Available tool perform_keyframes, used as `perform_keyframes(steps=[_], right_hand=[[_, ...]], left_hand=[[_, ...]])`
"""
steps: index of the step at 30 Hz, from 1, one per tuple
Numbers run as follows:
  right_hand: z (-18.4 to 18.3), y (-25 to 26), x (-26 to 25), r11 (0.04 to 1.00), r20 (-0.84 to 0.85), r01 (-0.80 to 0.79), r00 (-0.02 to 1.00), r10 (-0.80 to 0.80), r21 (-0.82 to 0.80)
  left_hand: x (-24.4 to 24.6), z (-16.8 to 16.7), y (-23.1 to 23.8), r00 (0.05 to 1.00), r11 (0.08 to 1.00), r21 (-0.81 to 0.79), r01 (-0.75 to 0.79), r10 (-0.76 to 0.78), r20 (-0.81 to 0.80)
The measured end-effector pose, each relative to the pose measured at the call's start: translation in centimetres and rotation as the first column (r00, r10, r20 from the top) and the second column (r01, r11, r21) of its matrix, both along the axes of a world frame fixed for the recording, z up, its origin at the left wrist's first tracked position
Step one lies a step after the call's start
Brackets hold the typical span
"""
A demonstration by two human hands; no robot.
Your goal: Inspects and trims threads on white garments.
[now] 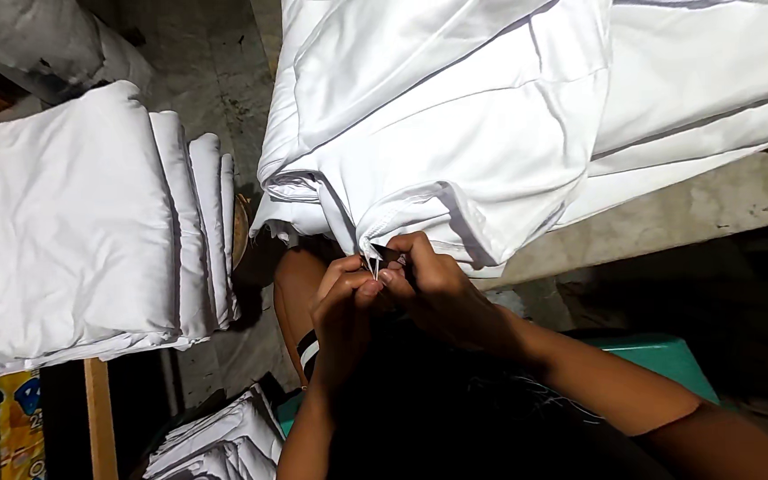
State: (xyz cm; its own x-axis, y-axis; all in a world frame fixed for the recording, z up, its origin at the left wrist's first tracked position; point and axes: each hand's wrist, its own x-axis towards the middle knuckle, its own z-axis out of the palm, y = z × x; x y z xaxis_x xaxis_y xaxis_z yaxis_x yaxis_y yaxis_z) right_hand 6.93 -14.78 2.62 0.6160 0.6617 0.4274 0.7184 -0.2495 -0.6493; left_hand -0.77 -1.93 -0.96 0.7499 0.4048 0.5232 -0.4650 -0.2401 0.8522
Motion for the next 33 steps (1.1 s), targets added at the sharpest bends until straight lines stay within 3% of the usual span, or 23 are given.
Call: perform_keyframes(steps=[4, 7, 10, 12, 15, 18, 27, 33], right_hand=[[0.4, 0.1, 0.2, 0.996, 0.119, 0.073, 0.991, -0.067, -0.045], [0.5, -0.3, 0.8, 0.997, 0.022, 0.073, 0.997, -0.072, -0.02], [0.6, -1.1, 0.9, 1.0, -0.304, 0.026, 0.953, -0.02, 0.016], [0.5, -1.5, 0.8, 0.999, -0.453, 0.006, 0.891, 0.018, 0.052], [0.4, -1.8, 0.7, 0.999, -0.506, -0.026, 0.861, 0.041, 0.037], [-0.1, -2.0, 0.6, 0.997, -0.423, -0.072, 0.903, 0.076, 0.025], [-0.1, 0.0, 0.8, 0.997, -0.229, -0.064, 0.971, 0.072, 0.042], [0.3, -0.1, 0.9, 0.999, -0.173, 0.0, 0.985, 0.008, 0.043]], left_hand=[[-0.2, 0.0, 0.4, 1.0, 0.998, 0.058, -0.014, 0.014, 0.001], [-0.3, -0.1, 0.3, 0.998, 0.992, -0.124, 0.005, -0.013, -0.063], [0.4, 0.5, 0.2, 0.975, 0.861, -0.507, 0.022, -0.131, -0.181], [1.0, 1.1, 0.4, 0.946, 0.755, -0.655, 0.026, -0.23, -0.228], [1.4, 1.1, 0.6, 0.922, 0.63, -0.77, 0.103, -0.351, -0.164], [1.6, 1.0, 0.6, 0.92, 0.565, -0.808, 0.165, -0.384, -0.08], [1.5, 1.1, 0.1, 0.954, 0.773, -0.632, 0.059, -0.229, -0.191], [1.4, 1.3, 0.1, 0.964, 0.768, -0.64, 0.006, -0.175, -0.201]])
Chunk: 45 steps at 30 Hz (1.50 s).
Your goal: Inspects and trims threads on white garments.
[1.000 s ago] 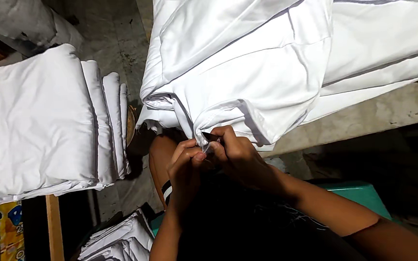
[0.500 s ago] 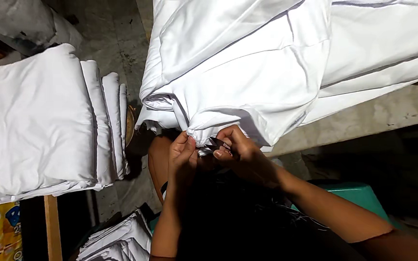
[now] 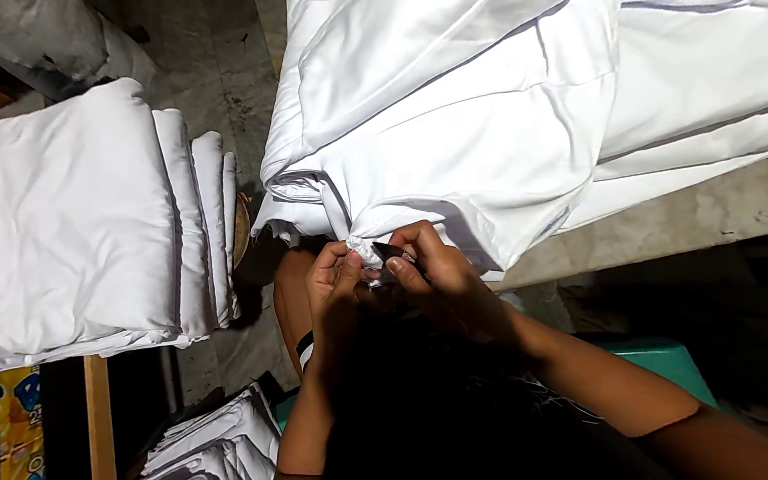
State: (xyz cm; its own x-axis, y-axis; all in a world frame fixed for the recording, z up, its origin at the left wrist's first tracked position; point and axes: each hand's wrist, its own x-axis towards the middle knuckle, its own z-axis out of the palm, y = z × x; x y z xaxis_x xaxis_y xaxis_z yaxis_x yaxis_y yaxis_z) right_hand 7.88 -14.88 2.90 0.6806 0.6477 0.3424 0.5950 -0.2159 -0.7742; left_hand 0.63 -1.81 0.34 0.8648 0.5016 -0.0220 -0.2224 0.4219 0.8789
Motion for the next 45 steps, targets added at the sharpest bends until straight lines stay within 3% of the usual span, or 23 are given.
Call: perform_keyframes(steps=[3, 5, 7, 9, 10, 12, 14, 16, 18, 21, 24, 26, 29, 36, 42, 45], right_hand=[[0.8, 0.6, 0.3, 0.989, 0.081, 0.058, 0.994, -0.07, 0.139], [1.4, 1.1, 1.5, 0.99, 0.129, -0.005, 0.992, -0.013, 0.139], [1.7, 1.0, 2.4, 0.998, 0.146, -0.015, 0.989, 0.006, 0.062], [2.1, -0.2, 2.8, 0.999, 0.159, 0.003, 0.987, 0.002, -0.032], [2.2, -1.0, 2.6, 0.998, 0.167, 0.024, 0.986, -0.013, -0.062], [1.8, -2.3, 2.0, 0.995, 0.197, 0.06, 0.979, -0.043, -0.079], [1.3, -3.1, 1.5, 0.996, 0.22, 0.055, 0.975, -0.039, -0.067], [1.1, -3.3, 1.1, 0.995, 0.235, 0.077, 0.97, -0.061, -0.059], [0.9, -3.5, 0.8, 0.992, 0.228, 0.116, 0.968, -0.102, -0.05], [0.4, -3.6, 0.5, 0.983, 0.233, 0.181, 0.957, -0.174, -0.007], [-0.2, -3.3, 0.2, 0.974, 0.277, 0.223, 0.934, -0.225, 0.039], [-0.7, -3.2, 0.1, 0.977, 0.256, 0.198, 0.944, -0.21, 0.073], [-1.1, -3.2, 0.2, 0.981, 0.22, 0.157, 0.959, -0.18, 0.118], [-0.6, -3.1, 0.6, 0.99, 0.25, 0.121, 0.959, -0.136, 0.078], [0.0, -2.9, 0.8, 0.99, 0.342, 0.136, 0.93, -0.135, 0.019], [-0.3, -3.2, 1.1, 0.989, 0.31, 0.139, 0.939, -0.147, 0.048]], left_hand=[[0.3, 0.1, -0.2, 1.0, 0.999, 0.038, -0.008, 0.007, 0.008], [0.4, 0.2, -0.3, 0.999, 0.972, 0.231, -0.038, 0.041, -0.005], [-0.3, -0.2, -0.1, 0.992, 0.819, 0.561, -0.122, 0.123, 0.037], [-1.7, -0.5, 0.5, 0.986, 0.666, 0.726, -0.168, 0.12, 0.118], [-2.4, -0.5, 0.7, 0.988, 0.661, 0.735, -0.154, 0.094, 0.123], [-3.1, -0.6, 0.7, 0.995, 0.745, 0.663, -0.068, -0.002, 0.104], [-3.0, -0.9, -0.2, 0.985, 0.88, 0.466, 0.087, -0.147, 0.094], [-2.3, -1.2, -1.4, 0.959, 0.945, 0.248, 0.213, -0.251, 0.131], [-1.3, -1.4, -2.3, 0.947, 0.972, 0.067, 0.226, -0.235, 0.219], [0.0, -1.1, -3.0, 0.948, 0.988, -0.121, 0.091, -0.049, 0.314], [1.2, -0.9, -3.6, 0.974, 0.985, 0.1, -0.143, 0.122, 0.192], [1.9, -1.2, -3.6, 0.953, 0.913, 0.285, -0.293, 0.253, 0.167], [2.0, -1.4, -3.2, 0.939, 0.841, 0.426, -0.333, 0.251, 0.236], [1.7, -1.5, -3.1, 0.93, 0.895, 0.36, -0.262, 0.136, 0.341], [1.6, -1.4, -2.9, 0.935, 0.879, 0.408, -0.247, 0.106, 0.339], [0.8, -1.0, -2.5, 0.94, 0.871, 0.446, -0.206, 0.049, 0.338]])
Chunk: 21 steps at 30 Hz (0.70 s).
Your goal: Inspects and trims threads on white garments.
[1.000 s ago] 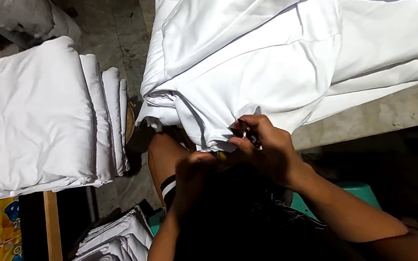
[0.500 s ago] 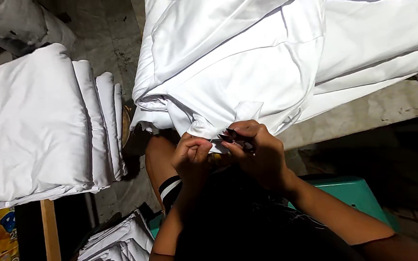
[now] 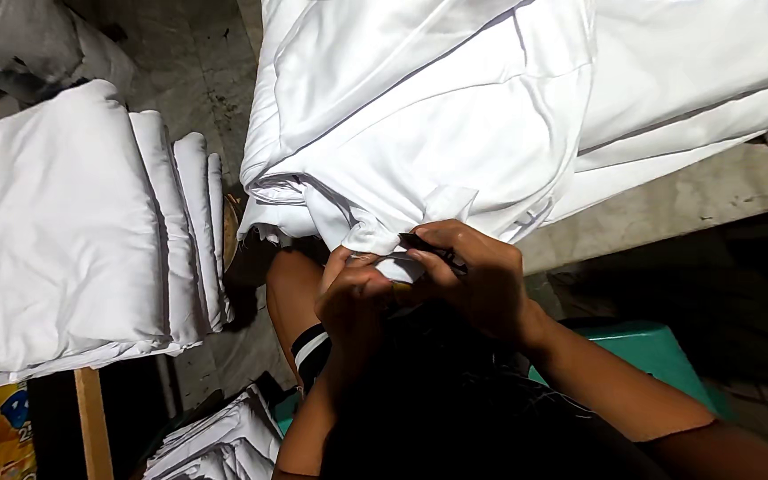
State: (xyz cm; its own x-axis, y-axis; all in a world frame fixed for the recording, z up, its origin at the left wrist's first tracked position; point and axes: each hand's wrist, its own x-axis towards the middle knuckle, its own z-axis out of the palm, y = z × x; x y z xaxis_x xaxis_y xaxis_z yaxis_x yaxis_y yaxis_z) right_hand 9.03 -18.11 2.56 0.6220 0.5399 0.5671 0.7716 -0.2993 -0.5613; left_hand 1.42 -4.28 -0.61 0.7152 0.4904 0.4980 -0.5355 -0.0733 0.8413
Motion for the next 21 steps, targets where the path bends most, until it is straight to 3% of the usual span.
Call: perform_keyframes(steps=[2, 4, 7, 10, 12, 15, 17, 21], right_hand=[[-0.6, -0.3, 0.2, 0.992, -0.066, -0.009, 0.998, 0.017, 0.124], [-0.1, -0.2, 0.2, 0.952, -0.15, 0.028, 0.989, 0.019, 0.305], [1.8, 1.3, 0.1, 0.803, -0.19, 0.058, 0.979, 0.069, 0.593], [2.4, 3.1, 0.2, 0.723, -0.104, 0.016, 0.992, 0.078, 0.691], [2.4, 3.2, 0.3, 0.729, -0.185, 0.033, 0.974, 0.13, 0.683], [2.8, 2.2, 1.1, 0.744, -0.449, 0.105, 0.849, 0.279, 0.66], [2.8, 1.2, 1.7, 0.772, -0.514, 0.104, 0.801, 0.309, 0.627], [2.2, -0.2, 2.3, 0.861, -0.403, 0.101, 0.906, 0.127, 0.499]], left_hand=[[-0.6, 0.5, 0.5, 0.998, 0.998, 0.06, 0.021, -0.018, -0.054], [-1.1, 0.9, 0.4, 0.979, 0.985, 0.096, 0.145, -0.129, -0.161], [-1.1, 1.4, -2.2, 0.892, 0.918, 0.087, 0.387, -0.349, -0.288], [-0.6, 2.1, -4.1, 0.763, 0.79, 0.122, 0.601, -0.522, -0.382], [-0.6, 1.7, -4.4, 0.709, 0.703, 0.21, 0.679, -0.554, -0.437], [-1.9, 0.8, -3.5, 0.76, 0.681, 0.35, 0.644, -0.518, -0.391], [-3.2, 0.5, -1.5, 0.809, 0.741, 0.341, 0.579, -0.473, -0.348], [-5.6, -0.5, 3.8, 0.885, 0.925, 0.118, 0.361, -0.3, -0.355]])
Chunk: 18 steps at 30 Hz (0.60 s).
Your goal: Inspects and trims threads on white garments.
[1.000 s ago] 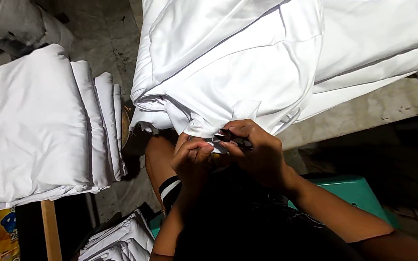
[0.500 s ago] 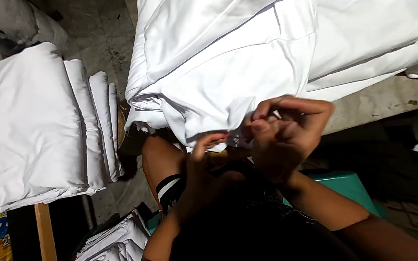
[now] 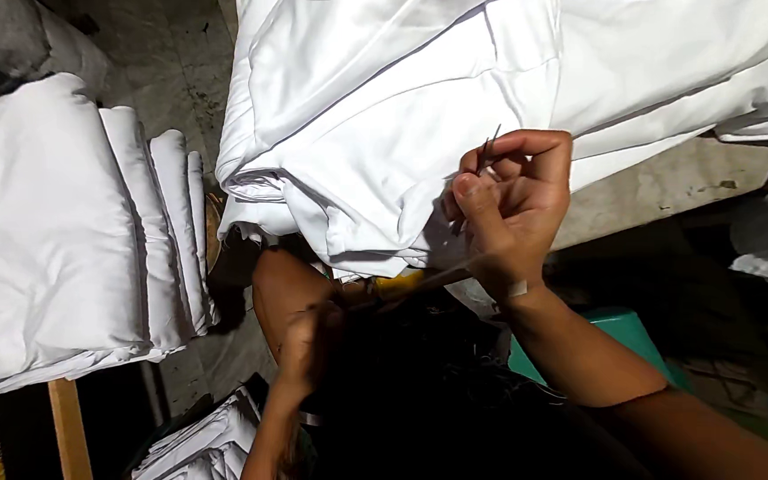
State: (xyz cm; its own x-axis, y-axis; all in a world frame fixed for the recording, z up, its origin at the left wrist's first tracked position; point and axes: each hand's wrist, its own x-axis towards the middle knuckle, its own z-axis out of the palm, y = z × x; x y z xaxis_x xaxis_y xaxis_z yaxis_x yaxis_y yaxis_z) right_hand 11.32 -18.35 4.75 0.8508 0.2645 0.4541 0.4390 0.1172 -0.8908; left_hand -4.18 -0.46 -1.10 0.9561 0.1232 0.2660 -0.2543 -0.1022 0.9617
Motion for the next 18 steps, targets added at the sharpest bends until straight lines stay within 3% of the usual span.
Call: perform_keyframes(steps=[1, 2, 3, 4, 5, 6, 7, 8, 9, 11, 13, 15, 17, 18], right_hand=[[-0.1, -0.2, 0.1, 0.996, 0.073, 0.058, 0.996, -0.053, -0.064], [-0.1, -0.5, 0.4, 0.98, 0.167, 0.121, 0.981, -0.094, -0.159], [0.0, -0.9, 0.7, 0.94, 0.28, 0.19, 0.954, -0.109, -0.282], [0.4, -1.6, 1.1, 0.874, 0.378, 0.245, 0.923, -0.077, -0.42], [1.3, -2.5, 1.6, 0.786, 0.428, 0.266, 0.904, -0.002, -0.557], [2.5, -3.8, 2.0, 0.693, 0.387, 0.216, 0.917, 0.098, -0.688], [3.6, -5.4, 2.7, 0.601, 0.275, 0.112, 0.943, 0.185, -0.791], [4.6, -7.3, 3.5, 0.519, 0.15, 0.006, 0.96, 0.237, -0.855], [5.3, -9.3, 4.3, 0.449, 0.065, -0.059, 0.965, 0.254, -0.891], [6.1, -12.9, 5.2, 0.396, 0.041, -0.041, 0.98, 0.197, -0.917], [6.3, -14.4, 5.4, 0.44, 0.101, 0.083, 0.995, 0.016, -0.894], [5.7, -12.7, 4.3, 0.508, 0.227, 0.268, 0.963, -0.142, -0.819], [4.8, -9.4, 2.5, 0.693, 0.271, 0.273, 0.956, -0.115, -0.667], [3.7, -7.8, 1.6, 0.78, 0.284, 0.215, 0.958, -0.05, -0.588]], left_hand=[[-0.2, 0.0, 1.1, 0.994, 0.992, 0.075, -0.1, 0.102, -0.031], [-0.3, 0.0, 2.2, 0.973, 0.948, 0.245, -0.204, 0.224, -0.057], [-0.4, 0.2, 3.4, 0.935, 0.834, 0.485, -0.263, 0.345, -0.086], [-0.6, 0.5, 4.6, 0.878, 0.665, 0.714, -0.22, 0.454, -0.152], [-0.7, 1.1, 5.5, 0.8, 0.542, 0.835, -0.091, 0.539, -0.262], [-0.7, 1.9, 6.2, 0.682, 0.501, 0.863, 0.066, 0.608, -0.405], [-0.5, 2.6, 6.7, 0.547, 0.518, 0.833, 0.197, 0.647, -0.531], [-0.5, 3.1, 7.3, 0.508, 0.539, 0.81, 0.234, 0.643, -0.574], [-0.8, 3.3, 7.7, 0.604, 0.56, 0.813, 0.159, 0.596, -0.529], [-0.5, 3.6, 7.8, 0.858, 0.622, 0.78, -0.068, 0.435, -0.272], [2.1, 4.8, 6.1, 0.952, 0.753, 0.644, -0.132, 0.277, -0.13], [5.8, 5.9, 4.3, 0.996, 0.84, 0.542, 0.03, 0.023, -0.09], [9.7, 6.7, 3.3, 0.976, 0.918, 0.334, 0.211, -0.218, -0.018], [11.6, 6.9, 3.6, 0.966, 0.961, 0.125, 0.248, -0.255, 0.043]])
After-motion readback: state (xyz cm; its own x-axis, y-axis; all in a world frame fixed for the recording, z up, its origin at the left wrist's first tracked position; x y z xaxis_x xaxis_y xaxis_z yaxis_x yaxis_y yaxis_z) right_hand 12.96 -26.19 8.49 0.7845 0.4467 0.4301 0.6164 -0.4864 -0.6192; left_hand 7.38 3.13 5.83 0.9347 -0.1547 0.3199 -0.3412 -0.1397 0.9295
